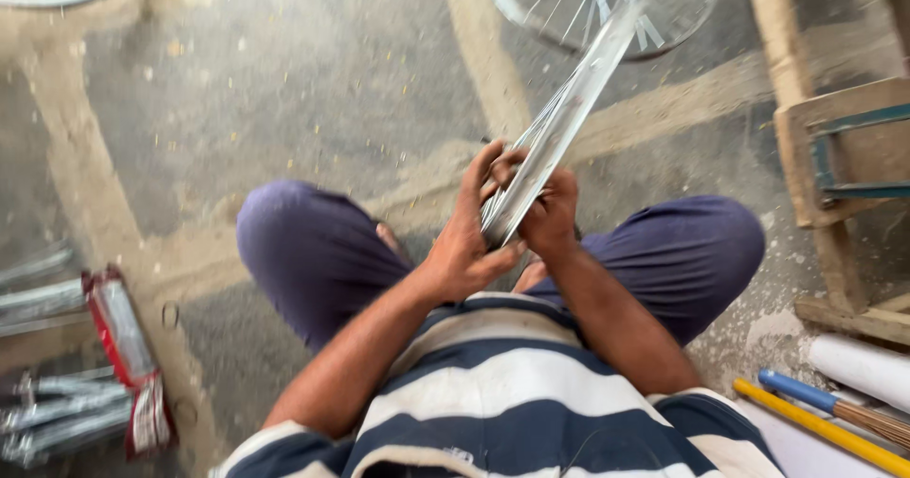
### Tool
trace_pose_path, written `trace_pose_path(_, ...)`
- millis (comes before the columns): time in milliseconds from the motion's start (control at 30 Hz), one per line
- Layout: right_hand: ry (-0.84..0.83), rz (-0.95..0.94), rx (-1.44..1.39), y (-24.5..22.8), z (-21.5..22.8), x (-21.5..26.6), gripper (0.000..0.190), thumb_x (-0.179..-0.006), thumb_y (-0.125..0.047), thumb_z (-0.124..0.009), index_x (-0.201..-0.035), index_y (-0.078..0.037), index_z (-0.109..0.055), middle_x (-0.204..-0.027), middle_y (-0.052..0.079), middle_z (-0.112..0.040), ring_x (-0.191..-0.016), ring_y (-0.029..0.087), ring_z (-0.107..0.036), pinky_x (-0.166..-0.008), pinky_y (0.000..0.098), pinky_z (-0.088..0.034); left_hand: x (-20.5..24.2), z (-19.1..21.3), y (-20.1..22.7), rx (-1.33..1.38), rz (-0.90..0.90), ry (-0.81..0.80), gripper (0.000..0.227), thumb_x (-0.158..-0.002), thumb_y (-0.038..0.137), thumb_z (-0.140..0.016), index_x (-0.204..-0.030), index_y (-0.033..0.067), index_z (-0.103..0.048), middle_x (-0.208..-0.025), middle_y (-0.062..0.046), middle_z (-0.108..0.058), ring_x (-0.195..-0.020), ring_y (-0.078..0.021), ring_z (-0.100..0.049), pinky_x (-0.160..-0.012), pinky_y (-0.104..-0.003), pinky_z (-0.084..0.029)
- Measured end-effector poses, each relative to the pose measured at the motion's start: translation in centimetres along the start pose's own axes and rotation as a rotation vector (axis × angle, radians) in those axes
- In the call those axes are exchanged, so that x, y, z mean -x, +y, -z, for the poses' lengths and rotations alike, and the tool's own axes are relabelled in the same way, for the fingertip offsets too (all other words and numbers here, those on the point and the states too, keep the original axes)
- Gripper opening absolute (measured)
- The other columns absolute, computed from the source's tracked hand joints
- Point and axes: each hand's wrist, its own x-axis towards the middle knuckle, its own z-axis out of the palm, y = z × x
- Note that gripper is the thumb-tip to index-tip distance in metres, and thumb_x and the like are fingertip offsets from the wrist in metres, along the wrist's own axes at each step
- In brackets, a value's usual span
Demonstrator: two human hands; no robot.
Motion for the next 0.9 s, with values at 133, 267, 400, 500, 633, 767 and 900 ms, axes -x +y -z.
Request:
trace_pose_path(133, -0.429, -0.562, -0.092, -6.1, 2.0, -2.6, 0.049, -0.086, -0.002, -0.076, -0.133, -0.001, -0.061, -0.127, 0.011, -0.071, -0.114, 0.016, -0.071, -0.099, 0.0311, -0.059, 0.2, 0.1, 0.0, 0.066, -0.097, 0.010, 0.110, -0.084, 0.005, -0.069, -0.167, 0.0064, 0.003, -0.172, -0.023, -0.020, -0.160, -0.0356, -0.032, -0.130, -0.051, -0.031)
trace_pose_path(267, -0.141, -0.096, 0.387, -6.5, -0.3, -2.5, 0.040, -0.083, -0.004, -0.082, -0.119, -0.002, -0.066, -0.120, 0.009, -0.073, -0.106, 0.018, -0.075, -0.089, 0.0349, -0.063, 0.2, -0.1, -1.0, 0.022, -0.174, 0.029, 0.111, -0.084, 0.001, -0.069, -0.168, 0.0066, 0.004, -0.175, -0.022, -0.015, -0.165, -0.0358, -0.022, -0.134, -0.052, -0.024)
trace_pose_path(400, 0.117, 0.638, 1.153, -3.5, -2.1, -0.4, 0.030, -0.085, -0.007, -0.089, -0.107, -0.008, -0.067, -0.109, 0.006, -0.077, -0.099, 0.018, -0.075, -0.083, 0.0327, -0.062, -0.1, -0.2, -2.0, 0.055, -0.204, 0.011, 0.116, -0.077, -0.001, -0.069, -0.167, 0.0068, 0.004, -0.173, -0.022, -0.015, -0.165, -0.0352, -0.020, -0.134, -0.052, -0.023)
trace_pose_path(500, -0.117, 0.454, 0.925, -3.7, 0.0, -0.1, 0.035, -0.085, -0.006, -0.084, -0.114, -0.004, -0.065, -0.116, 0.009, -0.074, -0.103, 0.020, -0.074, -0.088, 0.0351, -0.062, 0.0, -0.2, -1.7, 0.093, -0.186, 0.007, 0.116, -0.077, -0.001, -0.068, -0.167, 0.0074, 0.005, -0.175, -0.021, -0.012, -0.165, -0.0350, -0.017, -0.133, -0.053, -0.023)
trace_pose_path(633, -0.280, -0.320, -0.048, -5.7, 5.1, -1.7, 0.026, -0.091, -0.005, -0.076, -0.114, -0.005, -0.063, -0.123, 0.010, -0.073, -0.118, 0.017, -0.070, -0.105, 0.0341, -0.059, -0.3, -0.1, -1.4, 0.080, -0.180, -0.017, 0.114, -0.082, 0.001, -0.068, -0.169, 0.0087, 0.004, -0.175, -0.020, -0.017, -0.165, -0.0342, -0.023, -0.134, -0.052, -0.023)
trace_pose_path(767, -0.131, -0.137, 0.017, -2.6, 3.9, 0.6, 0.028, -0.095, 0.003, -0.077, -0.118, -0.004, -0.062, -0.116, 0.009, -0.071, -0.105, 0.016, -0.070, -0.092, 0.0327, -0.061, -0.1, -0.2, -1.4, 0.024, -0.099, -0.035, 0.109, -0.083, 0.000, -0.067, -0.168, 0.0063, 0.000, -0.175, -0.021, -0.017, -0.165, -0.0354, -0.023, -0.132, -0.052, -0.025)
trace_pose_path(900, 0.131, 0.075, 0.194, -0.3, -0.6, 1.1, 0.029, -0.097, -0.003, -0.072, -0.124, -0.001, -0.063, -0.109, 0.008, -0.072, -0.096, 0.014, -0.071, -0.085, 0.0323, -0.063, -0.2, -0.5, -0.7, 0.060, -0.067, -0.024, 0.108, -0.082, 0.001, -0.063, -0.169, 0.0058, 0.001, -0.176, -0.020, -0.016, -0.164, -0.0352, -0.026, -0.134, -0.052, -0.027)
